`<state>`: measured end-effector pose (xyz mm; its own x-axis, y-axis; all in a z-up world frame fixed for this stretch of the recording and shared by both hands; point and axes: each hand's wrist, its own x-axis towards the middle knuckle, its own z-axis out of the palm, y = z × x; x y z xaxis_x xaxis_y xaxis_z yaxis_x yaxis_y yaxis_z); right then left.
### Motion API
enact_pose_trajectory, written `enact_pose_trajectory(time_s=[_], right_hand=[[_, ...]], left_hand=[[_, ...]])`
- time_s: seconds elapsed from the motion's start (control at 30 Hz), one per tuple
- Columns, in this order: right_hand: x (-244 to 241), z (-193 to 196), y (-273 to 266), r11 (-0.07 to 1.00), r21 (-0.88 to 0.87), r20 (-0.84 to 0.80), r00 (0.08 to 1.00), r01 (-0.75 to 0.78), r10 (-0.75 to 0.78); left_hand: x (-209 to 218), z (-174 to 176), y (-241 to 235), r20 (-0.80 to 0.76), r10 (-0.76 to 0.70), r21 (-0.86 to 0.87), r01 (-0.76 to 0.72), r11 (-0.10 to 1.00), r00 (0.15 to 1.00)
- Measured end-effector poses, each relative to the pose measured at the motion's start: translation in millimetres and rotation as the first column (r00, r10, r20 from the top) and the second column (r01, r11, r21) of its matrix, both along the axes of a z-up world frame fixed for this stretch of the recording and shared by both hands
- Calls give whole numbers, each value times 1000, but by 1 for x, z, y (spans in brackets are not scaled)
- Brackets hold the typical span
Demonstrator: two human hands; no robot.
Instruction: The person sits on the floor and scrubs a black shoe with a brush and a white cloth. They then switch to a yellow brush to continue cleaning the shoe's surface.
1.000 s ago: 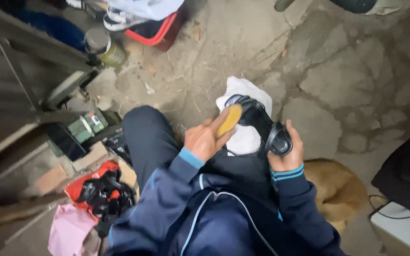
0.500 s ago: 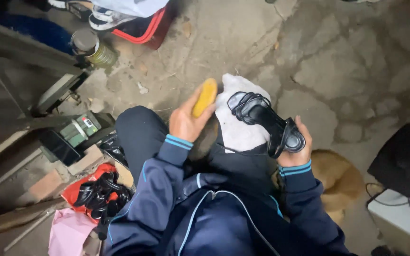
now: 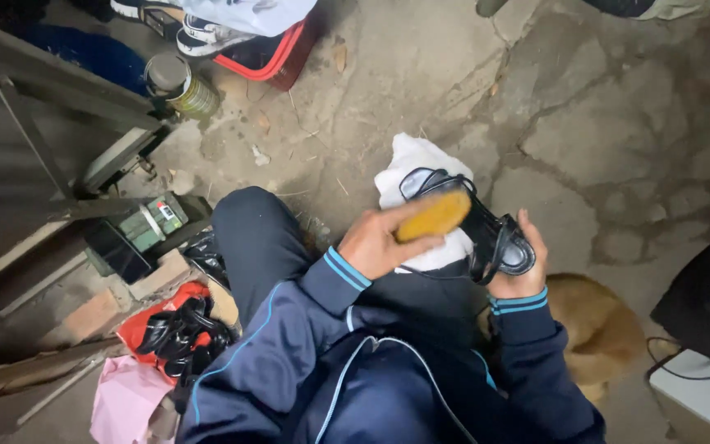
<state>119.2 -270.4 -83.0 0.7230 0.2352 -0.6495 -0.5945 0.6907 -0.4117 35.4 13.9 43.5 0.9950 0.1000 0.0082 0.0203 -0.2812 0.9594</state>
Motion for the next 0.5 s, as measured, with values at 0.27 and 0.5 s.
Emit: enact_pose_trajectory(time_s=[0.27,0.5], right_hand=[[4,-7,-5,998,-54,-54,998,33,-36],[-7,22,21,1000,-1,-65,998,2,-2]], left_hand=[[-1,26,-9,-54,35,-287,-49,957,998],[-6,16,-7,-82,-80,-95,72,993,993]])
